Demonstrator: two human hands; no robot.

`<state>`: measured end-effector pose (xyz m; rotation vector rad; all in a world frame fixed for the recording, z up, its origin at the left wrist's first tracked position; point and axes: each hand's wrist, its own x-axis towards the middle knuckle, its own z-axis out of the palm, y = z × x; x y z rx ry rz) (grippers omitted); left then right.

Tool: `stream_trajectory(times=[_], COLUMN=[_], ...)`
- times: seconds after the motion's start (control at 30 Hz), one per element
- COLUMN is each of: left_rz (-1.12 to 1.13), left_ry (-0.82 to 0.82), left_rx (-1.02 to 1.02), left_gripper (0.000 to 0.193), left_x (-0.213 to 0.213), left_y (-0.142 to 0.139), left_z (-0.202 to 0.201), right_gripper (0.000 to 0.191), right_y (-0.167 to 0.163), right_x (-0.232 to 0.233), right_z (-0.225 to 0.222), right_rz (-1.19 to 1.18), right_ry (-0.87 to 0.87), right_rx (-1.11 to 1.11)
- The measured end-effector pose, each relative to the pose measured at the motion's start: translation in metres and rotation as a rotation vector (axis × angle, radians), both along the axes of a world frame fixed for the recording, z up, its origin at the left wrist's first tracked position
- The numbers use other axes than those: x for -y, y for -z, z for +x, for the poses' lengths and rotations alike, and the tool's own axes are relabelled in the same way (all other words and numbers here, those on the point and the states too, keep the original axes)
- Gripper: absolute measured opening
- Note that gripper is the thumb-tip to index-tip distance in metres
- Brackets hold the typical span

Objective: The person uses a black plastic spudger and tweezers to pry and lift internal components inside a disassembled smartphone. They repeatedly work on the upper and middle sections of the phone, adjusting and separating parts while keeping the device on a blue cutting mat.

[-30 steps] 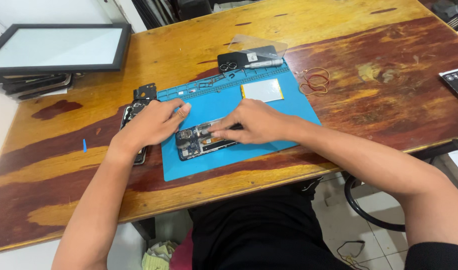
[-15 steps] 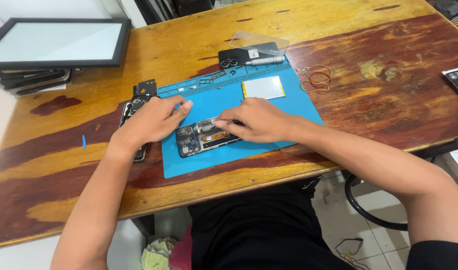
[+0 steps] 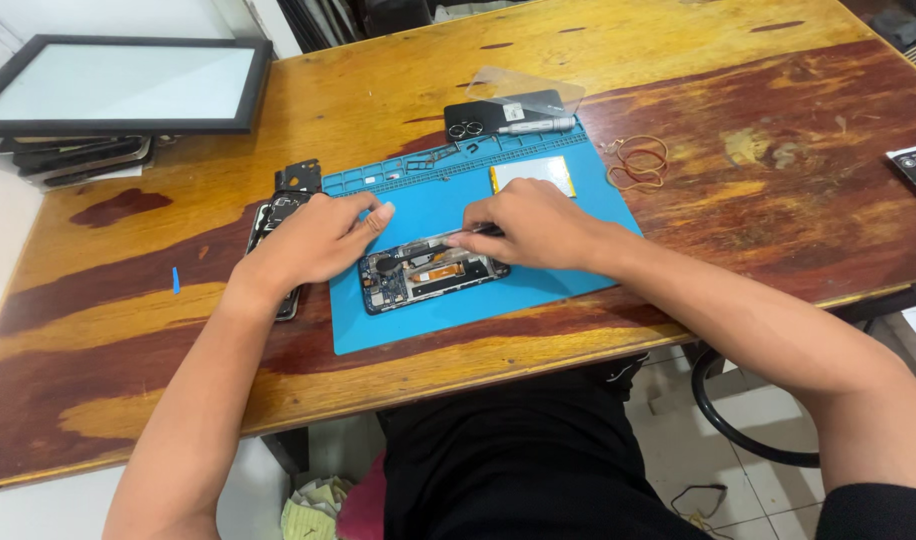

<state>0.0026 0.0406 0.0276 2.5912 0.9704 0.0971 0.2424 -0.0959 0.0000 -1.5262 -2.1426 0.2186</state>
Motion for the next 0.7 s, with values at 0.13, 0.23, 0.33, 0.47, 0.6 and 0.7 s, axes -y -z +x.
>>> stream_trajectory(times=[0.13, 0.23, 0.33, 0.47, 0.6, 0.7], left_rz=[0.003, 0.024, 0.026, 0.011, -0.005, 0.033], left_ry=[0.008, 0.029, 0.044, 0.031, 0.027, 0.065], left_rx=[0.013, 0.024, 0.031, 0.022, 0.015, 0.052], left_gripper=[0.051, 0.051, 0.050, 0.050, 0.050, 0.049], left_x=[0.000, -0.001, 0.000, -0.001, -0.002, -0.001], left_y=[0.000, 0.001, 0.002, 0.001, 0.001, 0.000], left_z=[0.000, -0.001, 0.000, -0.001, -0.001, 0.000], right_gripper=[0.036, 0.040, 0.042, 0.042, 0.042, 0.042], right_y=[0.001, -0.006, -0.012, -0.004, 0.001, -0.007], right_x=[-0.002, -0.005, -0.005, -0.003, -0.003, -0.006], right_z=[0.000, 0.010, 0.018, 0.007, 0.003, 0.018], right_rz=[-0.089, -0.139, -0.150, -0.127, -0.095, -0.082], right_ry=[0.006, -0.029, -0.045, 0.011, -0.008, 0.030], right_rx=[-0.004, -0.048, -0.063, -0.044, -0.071, -0.099])
